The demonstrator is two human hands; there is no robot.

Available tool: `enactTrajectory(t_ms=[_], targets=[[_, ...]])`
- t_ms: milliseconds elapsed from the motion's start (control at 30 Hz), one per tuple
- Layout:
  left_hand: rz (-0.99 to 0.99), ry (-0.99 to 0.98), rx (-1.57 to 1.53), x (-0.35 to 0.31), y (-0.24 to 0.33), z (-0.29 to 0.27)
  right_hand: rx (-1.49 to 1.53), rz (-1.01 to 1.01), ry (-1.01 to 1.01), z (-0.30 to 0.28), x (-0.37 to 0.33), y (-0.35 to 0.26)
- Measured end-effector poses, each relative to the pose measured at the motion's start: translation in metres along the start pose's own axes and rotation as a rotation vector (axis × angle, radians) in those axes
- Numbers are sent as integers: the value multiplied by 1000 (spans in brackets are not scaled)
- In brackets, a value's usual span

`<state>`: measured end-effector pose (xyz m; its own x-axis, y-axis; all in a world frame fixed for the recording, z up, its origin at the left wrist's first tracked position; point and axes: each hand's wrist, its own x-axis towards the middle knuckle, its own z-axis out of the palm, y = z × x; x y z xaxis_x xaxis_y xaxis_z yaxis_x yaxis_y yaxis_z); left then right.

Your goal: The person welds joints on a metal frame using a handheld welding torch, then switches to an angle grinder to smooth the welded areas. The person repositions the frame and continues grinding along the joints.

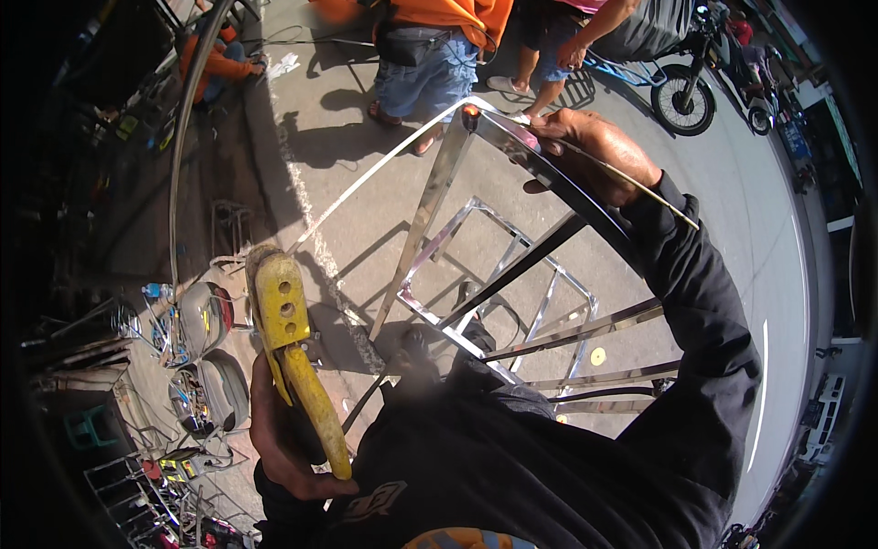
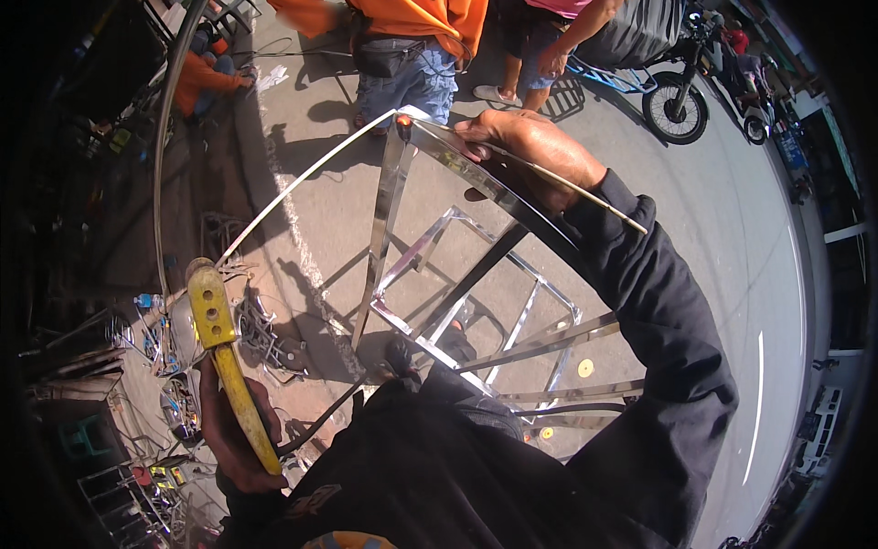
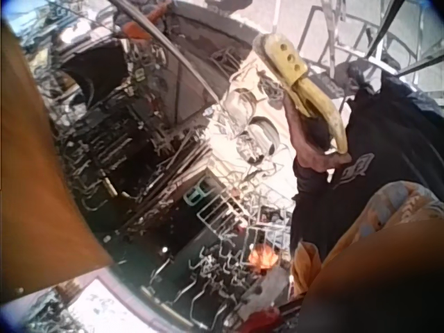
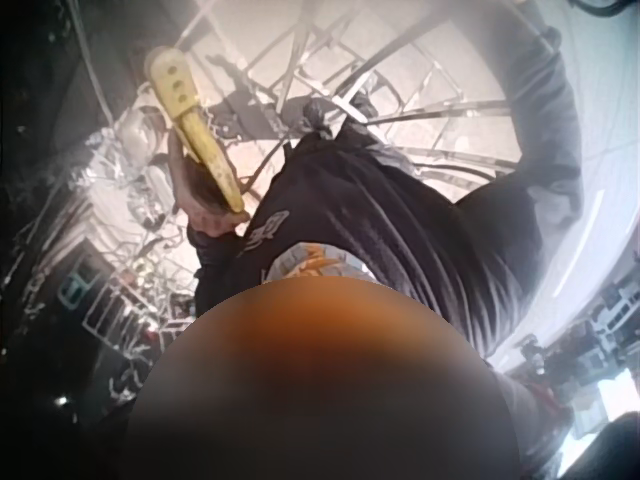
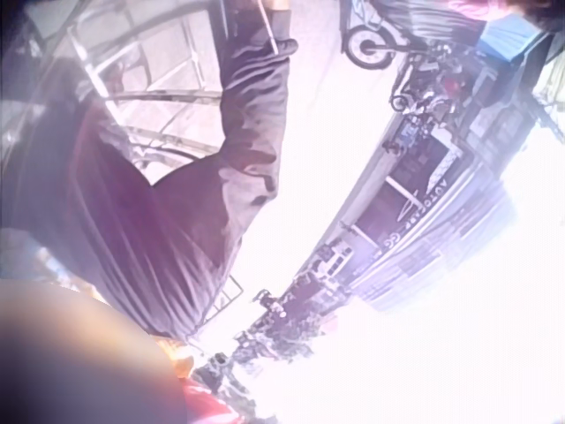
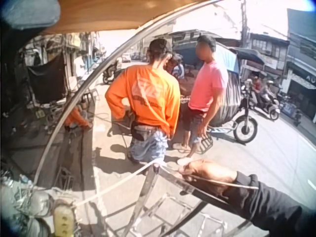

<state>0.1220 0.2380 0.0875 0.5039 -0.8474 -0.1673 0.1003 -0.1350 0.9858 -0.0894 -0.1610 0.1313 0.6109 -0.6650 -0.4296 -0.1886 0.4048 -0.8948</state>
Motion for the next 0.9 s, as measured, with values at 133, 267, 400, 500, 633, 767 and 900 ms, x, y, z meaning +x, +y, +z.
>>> enactTrajectory(t_ms=[133,267,400,500,633,767,900], targets=[[-37,-2,-63,2,5,6,-40,-10,-8,-2,4,1],[-46,-32,-84,4,7,11,-62,-1,-19,-7,9,3],[-50,-20,-118,7,7,16,-87,-21,-33,-9,11,4],[-52,-22,-120,11,7,17,-77,-26,-46,-10,11,4],[-50,-49,-117,14,8,17,-66,-23,-61,-9,10,3],[-67,-45,-122,14,10,18,-37,-24,-31,-6,7,3],[-58,-32,-137,14,10,19,-53,-42,11,-3,5,3]])
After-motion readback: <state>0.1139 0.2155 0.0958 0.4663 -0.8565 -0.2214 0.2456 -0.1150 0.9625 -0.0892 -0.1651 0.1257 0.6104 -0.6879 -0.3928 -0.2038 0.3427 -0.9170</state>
